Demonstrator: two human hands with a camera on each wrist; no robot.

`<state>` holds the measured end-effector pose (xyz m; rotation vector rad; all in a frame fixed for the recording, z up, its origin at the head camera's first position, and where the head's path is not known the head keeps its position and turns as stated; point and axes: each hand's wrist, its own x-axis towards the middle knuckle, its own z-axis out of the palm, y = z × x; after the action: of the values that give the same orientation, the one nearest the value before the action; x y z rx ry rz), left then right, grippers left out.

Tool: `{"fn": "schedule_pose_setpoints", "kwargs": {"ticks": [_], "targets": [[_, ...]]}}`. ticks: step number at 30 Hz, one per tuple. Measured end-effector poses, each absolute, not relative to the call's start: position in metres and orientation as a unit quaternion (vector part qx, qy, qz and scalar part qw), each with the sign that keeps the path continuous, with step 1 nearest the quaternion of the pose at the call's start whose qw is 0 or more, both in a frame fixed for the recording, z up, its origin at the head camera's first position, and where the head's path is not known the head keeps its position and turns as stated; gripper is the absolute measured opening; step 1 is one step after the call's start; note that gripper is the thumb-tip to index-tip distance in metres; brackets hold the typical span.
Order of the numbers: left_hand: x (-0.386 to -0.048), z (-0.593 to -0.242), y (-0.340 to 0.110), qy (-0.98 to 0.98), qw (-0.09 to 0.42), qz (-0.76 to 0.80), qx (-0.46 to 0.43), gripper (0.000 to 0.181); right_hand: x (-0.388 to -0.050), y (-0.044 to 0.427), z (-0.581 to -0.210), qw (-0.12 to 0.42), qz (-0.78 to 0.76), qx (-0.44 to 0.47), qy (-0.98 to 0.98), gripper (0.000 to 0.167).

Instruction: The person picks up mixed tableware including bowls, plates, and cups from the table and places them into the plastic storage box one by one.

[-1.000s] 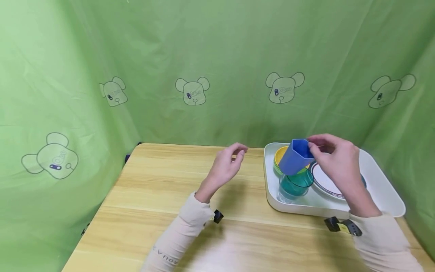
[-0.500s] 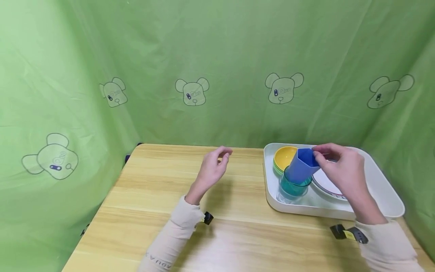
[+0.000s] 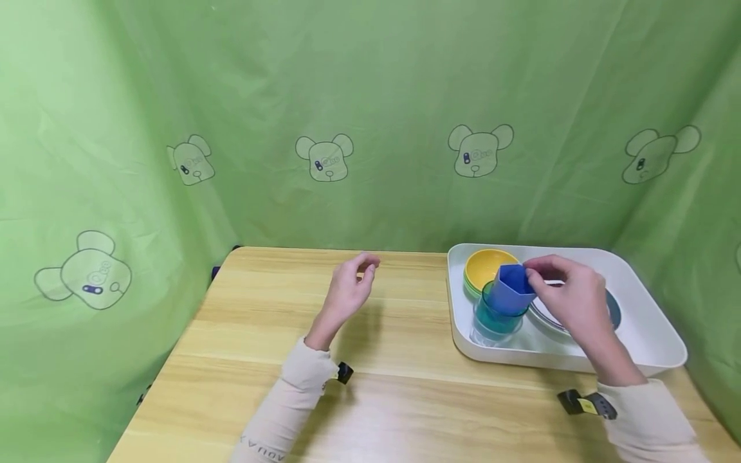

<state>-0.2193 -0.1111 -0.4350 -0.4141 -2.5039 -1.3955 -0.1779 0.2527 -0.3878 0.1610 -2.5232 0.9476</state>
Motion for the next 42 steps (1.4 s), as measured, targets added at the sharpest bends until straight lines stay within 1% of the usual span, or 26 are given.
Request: {"fn": "schedule_pose_setpoints", "kwargs": {"ticks": [9, 16, 23, 35, 42], "targets": [[-0.218, -0.441, -0.117, -0.859, 0.111, -0.483, -0.126, 0.021, -0.180, 0.249, -0.402, 0.229, 0.342, 0.073, -0.909, 0.015], [-0.217, -0.444, -0.122, -0.861, 0.110, -0.482, -0.121, 0.021, -0.178, 0.243, -0.412, 0.199, 0.332, 0.069, -0.920, 0.018], [-0.217, -0.449, -0.128, -0.860, 0.114, -0.483, -0.120, 0.020, -0.177, 0.240, -0.415, 0.191, 0.314, 0.069, -0.928, 0.017], [-0.218, -0.458, -0.136, -0.860, 0.114, -0.484, -0.113, 0.019, -0.179, 0.243, -0.418, 0.208, 0.298, 0.098, -0.926, 0.015], [-0.218, -0.460, -0.143, -0.866, 0.111, -0.477, -0.103, 0.020, -0.177, 0.245, -0.420, 0.213, 0.305, 0.112, -0.921, 0.020]]}}
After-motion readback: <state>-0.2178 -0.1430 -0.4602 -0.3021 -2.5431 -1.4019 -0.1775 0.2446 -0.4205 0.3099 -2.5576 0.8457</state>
